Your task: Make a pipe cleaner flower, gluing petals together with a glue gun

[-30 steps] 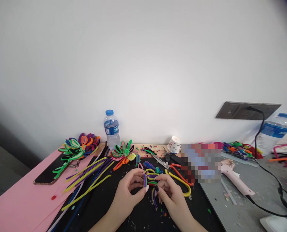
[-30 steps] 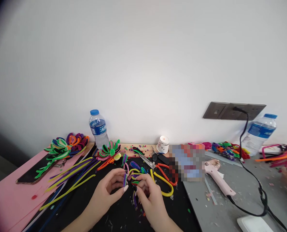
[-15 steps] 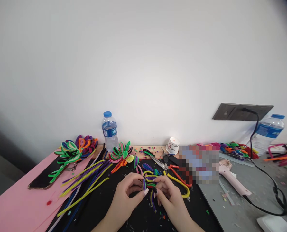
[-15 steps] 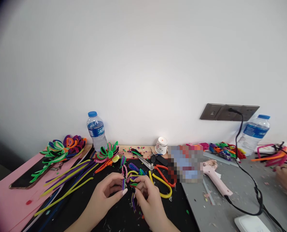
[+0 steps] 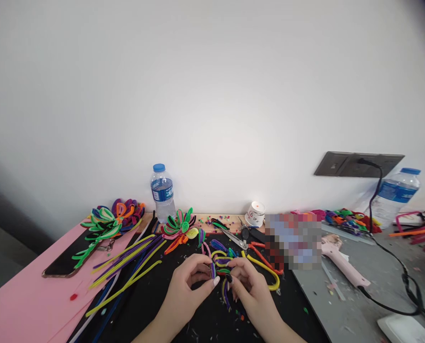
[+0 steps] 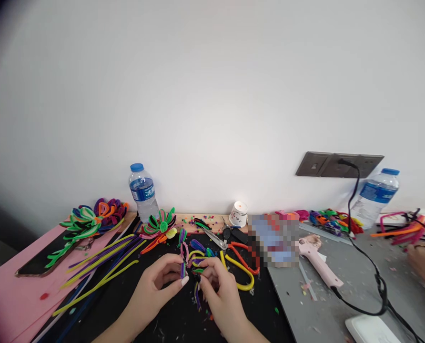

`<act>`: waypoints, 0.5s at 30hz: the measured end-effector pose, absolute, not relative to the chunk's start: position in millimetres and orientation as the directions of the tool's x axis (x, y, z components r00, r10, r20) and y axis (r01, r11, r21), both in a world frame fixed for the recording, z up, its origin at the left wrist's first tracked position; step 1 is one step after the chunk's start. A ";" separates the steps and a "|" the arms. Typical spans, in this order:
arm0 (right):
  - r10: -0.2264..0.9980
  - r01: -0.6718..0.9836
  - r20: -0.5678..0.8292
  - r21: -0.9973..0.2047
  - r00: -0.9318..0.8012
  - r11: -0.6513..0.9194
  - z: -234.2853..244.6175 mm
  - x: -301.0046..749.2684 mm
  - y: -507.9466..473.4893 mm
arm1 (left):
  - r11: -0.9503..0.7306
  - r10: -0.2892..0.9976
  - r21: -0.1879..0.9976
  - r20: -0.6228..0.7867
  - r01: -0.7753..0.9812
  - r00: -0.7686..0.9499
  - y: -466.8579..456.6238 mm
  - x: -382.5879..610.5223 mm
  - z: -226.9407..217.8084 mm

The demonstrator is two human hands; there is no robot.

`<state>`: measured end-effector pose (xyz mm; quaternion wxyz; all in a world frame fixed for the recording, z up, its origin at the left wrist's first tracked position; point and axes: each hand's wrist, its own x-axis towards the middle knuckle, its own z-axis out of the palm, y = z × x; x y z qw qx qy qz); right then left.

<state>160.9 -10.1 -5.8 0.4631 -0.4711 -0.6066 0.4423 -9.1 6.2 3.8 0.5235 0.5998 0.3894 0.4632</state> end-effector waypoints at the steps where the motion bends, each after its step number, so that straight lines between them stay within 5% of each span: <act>1: 0.981 0.164 0.142 -0.973 -0.128 0.162 -6.4 161.1 -9.9 | -0.154 0.953 0.988 0.153 -0.017 0.260 6.4 -9.0 4.0; 15: 0.979 0.119 0.137 -0.981 -0.149 0.155 -6.3 161.5 -9.7 | -0.256 0.916 0.966 0.230 0.038 0.329 2.7 -6.9 11.6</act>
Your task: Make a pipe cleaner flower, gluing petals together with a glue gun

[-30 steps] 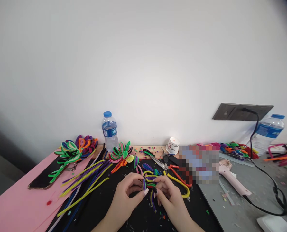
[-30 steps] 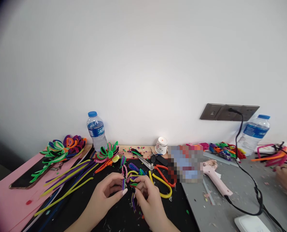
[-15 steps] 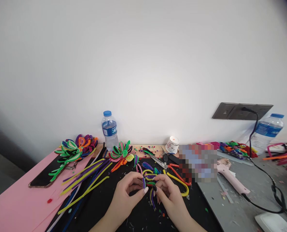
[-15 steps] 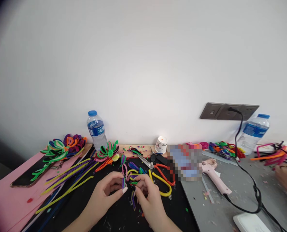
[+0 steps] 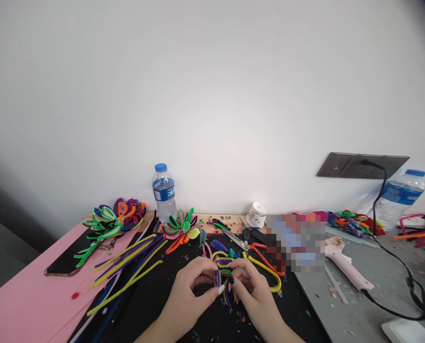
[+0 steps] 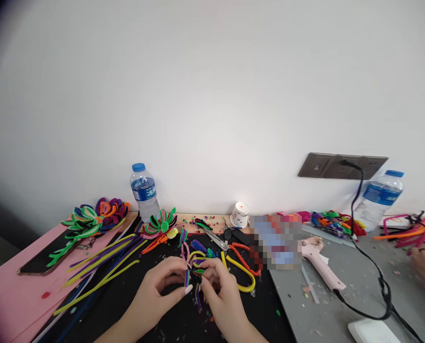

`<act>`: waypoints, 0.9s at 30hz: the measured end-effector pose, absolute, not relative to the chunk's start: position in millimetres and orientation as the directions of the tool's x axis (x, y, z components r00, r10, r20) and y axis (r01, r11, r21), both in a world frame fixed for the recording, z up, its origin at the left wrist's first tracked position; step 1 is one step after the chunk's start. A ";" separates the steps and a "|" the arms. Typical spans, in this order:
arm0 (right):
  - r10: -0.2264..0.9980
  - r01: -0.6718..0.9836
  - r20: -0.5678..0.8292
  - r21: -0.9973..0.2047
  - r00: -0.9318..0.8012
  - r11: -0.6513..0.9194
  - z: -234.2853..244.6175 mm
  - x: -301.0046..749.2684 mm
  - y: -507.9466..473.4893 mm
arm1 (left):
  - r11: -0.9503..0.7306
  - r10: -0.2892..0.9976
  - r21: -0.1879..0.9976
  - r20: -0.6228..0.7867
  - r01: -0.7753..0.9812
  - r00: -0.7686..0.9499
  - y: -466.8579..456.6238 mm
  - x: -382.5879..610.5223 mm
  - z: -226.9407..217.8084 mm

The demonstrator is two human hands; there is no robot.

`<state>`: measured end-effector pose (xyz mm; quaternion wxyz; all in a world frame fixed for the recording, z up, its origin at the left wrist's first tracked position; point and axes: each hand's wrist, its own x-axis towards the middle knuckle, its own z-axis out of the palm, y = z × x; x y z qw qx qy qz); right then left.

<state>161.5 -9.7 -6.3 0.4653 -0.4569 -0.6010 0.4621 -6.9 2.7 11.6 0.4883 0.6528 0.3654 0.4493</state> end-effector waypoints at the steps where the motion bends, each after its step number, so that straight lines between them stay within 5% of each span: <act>1: 0.978 0.120 0.140 -0.980 -0.153 0.159 -6.6 161.6 -9.7 | -0.269 0.910 0.961 0.235 0.057 0.342 2.1 -6.8 12.7; 9: 0.961 0.177 0.173 -0.961 -0.217 0.213 -4.1 162.9 -12.6 | -0.313 0.901 0.928 0.224 0.199 0.371 -3.6 -7.1 14.5; 27: 0.924 0.389 0.286 -0.845 -0.253 0.368 -5.3 161.2 -15.1 | -0.261 0.929 0.947 0.193 0.187 0.316 -2.9 -5.6 5.3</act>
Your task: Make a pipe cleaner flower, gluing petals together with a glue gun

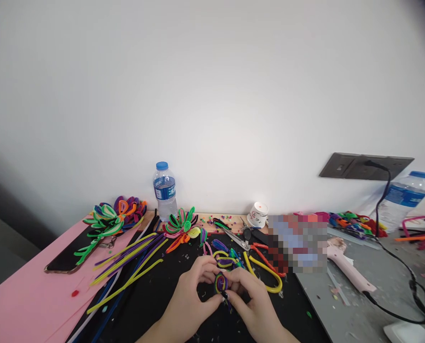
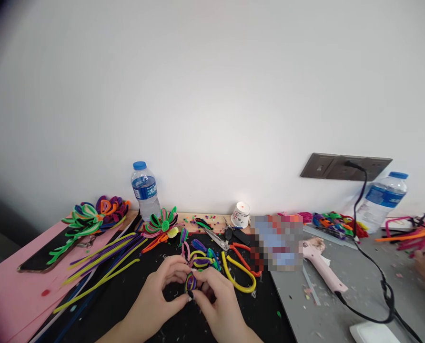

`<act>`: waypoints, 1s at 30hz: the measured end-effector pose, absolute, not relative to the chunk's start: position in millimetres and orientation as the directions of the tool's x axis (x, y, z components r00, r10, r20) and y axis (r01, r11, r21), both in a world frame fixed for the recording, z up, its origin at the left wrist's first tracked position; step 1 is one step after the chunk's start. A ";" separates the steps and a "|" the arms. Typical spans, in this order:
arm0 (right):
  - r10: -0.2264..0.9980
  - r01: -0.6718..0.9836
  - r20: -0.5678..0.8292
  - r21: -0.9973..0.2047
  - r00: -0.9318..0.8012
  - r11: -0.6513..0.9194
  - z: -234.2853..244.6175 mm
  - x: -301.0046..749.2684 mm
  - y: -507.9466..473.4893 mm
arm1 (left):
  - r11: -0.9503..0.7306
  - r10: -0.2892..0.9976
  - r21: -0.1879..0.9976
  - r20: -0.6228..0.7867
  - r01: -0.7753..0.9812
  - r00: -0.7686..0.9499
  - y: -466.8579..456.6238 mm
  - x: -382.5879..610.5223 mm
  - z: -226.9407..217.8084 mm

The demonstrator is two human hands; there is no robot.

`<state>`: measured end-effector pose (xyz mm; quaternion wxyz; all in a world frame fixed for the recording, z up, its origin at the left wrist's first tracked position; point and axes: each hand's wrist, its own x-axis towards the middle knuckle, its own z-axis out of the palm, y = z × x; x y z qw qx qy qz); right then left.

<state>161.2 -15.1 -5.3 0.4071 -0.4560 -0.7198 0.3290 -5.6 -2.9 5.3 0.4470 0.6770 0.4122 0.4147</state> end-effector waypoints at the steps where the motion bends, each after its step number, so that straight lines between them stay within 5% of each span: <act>1: 0.926 0.387 0.281 -0.848 -0.253 0.363 -5.1 160.9 -15.0 | -0.260 0.930 0.947 0.191 0.192 0.314 -2.7 -5.6 5.1; 30: 0.915 0.328 0.325 -0.860 -0.239 0.392 -2.3 161.9 -13.0 | -0.239 0.934 0.950 0.168 0.203 0.314 -2.5 -4.0 10.7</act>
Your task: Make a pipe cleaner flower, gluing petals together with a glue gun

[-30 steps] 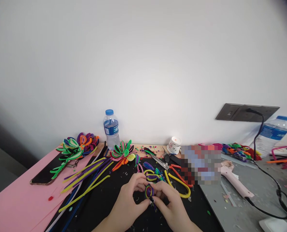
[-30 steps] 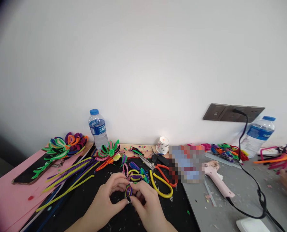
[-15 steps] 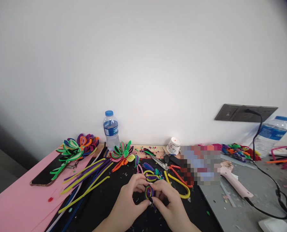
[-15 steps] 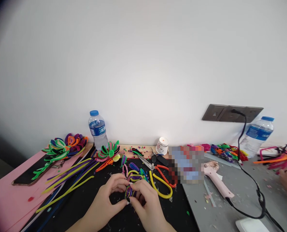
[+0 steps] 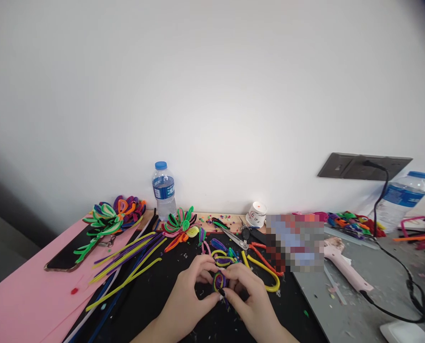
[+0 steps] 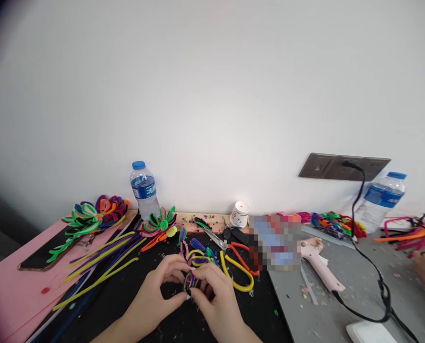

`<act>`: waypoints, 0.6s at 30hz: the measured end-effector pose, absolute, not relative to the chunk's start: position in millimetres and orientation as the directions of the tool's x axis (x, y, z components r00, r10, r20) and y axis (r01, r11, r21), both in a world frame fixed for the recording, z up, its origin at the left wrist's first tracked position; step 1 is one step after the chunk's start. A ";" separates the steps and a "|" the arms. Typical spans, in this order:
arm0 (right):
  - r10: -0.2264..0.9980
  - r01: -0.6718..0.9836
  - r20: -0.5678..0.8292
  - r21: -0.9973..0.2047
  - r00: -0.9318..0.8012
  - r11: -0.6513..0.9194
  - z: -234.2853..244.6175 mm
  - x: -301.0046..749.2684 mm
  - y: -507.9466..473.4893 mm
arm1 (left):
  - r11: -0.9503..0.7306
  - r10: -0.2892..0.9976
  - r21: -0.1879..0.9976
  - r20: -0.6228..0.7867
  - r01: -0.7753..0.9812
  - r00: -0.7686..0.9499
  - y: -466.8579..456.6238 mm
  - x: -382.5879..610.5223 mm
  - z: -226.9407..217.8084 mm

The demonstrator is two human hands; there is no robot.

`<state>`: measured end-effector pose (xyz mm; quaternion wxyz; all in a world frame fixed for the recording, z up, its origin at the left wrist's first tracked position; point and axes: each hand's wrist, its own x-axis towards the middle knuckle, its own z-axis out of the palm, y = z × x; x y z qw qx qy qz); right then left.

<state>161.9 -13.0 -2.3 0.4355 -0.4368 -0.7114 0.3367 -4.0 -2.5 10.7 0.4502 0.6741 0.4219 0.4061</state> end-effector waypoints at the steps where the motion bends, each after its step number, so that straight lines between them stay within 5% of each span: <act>1: 0.915 0.327 0.326 -0.860 -0.237 0.391 -2.6 162.0 -12.9 | -0.242 0.934 0.948 0.170 0.205 0.313 -2.6 -4.0 10.9; 18: 0.930 0.382 0.305 -0.850 -0.204 0.363 1.3 160.8 -13.9 | -0.244 0.935 0.948 0.174 0.203 0.310 -2.9 -3.9 12.3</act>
